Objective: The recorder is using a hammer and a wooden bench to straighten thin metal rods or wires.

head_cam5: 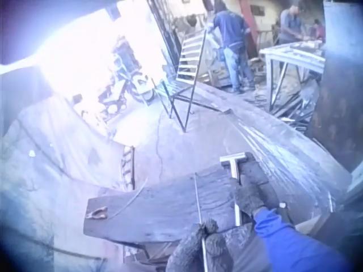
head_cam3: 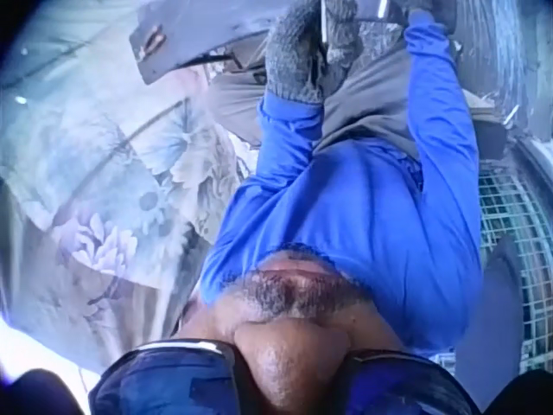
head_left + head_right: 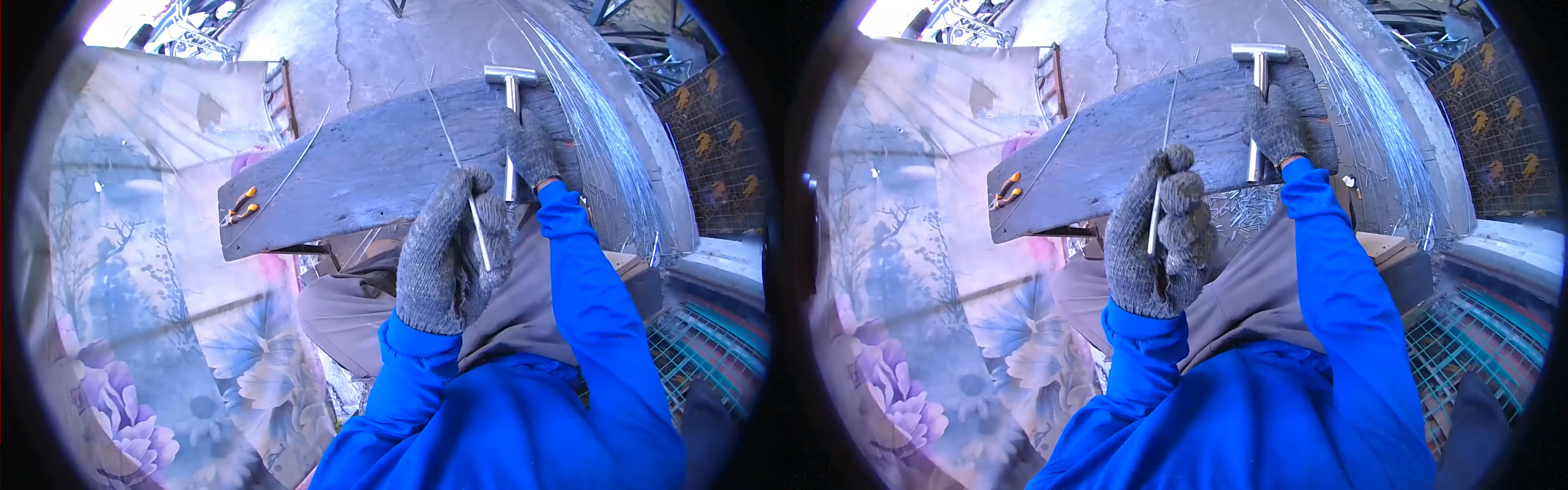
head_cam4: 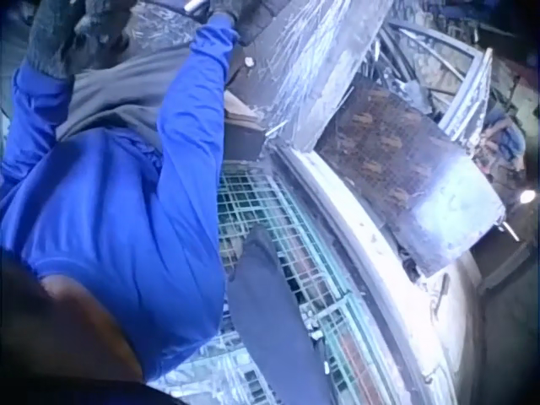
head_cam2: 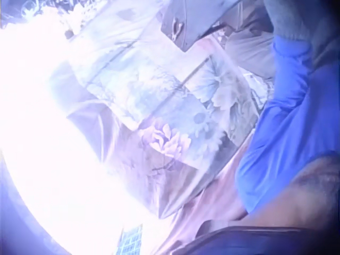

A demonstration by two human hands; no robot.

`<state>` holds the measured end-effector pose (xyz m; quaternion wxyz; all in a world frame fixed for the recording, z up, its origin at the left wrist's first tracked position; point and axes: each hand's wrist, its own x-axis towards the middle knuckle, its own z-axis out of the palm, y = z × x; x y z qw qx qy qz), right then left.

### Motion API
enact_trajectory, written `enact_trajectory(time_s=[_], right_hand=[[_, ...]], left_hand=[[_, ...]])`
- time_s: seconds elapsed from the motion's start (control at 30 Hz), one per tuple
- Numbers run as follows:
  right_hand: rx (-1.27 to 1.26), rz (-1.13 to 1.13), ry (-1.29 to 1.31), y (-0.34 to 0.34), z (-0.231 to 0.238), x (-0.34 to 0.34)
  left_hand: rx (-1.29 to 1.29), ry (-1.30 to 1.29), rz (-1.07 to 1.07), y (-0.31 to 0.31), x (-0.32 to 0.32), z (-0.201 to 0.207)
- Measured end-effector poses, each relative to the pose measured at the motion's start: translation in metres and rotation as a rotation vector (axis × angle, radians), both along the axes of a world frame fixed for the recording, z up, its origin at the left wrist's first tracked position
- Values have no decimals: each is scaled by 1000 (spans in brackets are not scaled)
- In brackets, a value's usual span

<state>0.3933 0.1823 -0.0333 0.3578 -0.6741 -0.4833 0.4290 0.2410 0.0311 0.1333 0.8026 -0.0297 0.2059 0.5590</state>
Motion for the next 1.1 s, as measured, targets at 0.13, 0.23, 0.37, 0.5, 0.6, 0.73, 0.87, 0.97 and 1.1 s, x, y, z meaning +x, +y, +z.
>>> enact_trajectory(time_s=[0.13,0.23,0.37,0.5,0.6,0.73,0.87,0.97,1.1], right_hand=[[129,-27,-296,2,-16,-7],[91,-10,-266,3,-12,-12],[183,-29,-211,5,-17,-9],[125,-7,-302,5,-14,-8],[123,6,-247,6,-14,-9],[156,2,-280,4,-17,-8],[164,-19,-273,3,-19,-10],[95,8,-164,4,-14,-7],[173,-22,-275,5,-21,-8]], left_hand=[[-27,76,52,7,13,7],[-14,92,55,7,18,8],[-2,197,23,7,27,9],[-17,271,32,5,28,6],[-75,288,81,0,29,7],[20,348,62,-11,19,-9],[375,974,214,-21,45,-6],[313,886,156,-22,46,-2],[514,1397,222,-25,46,-13]])
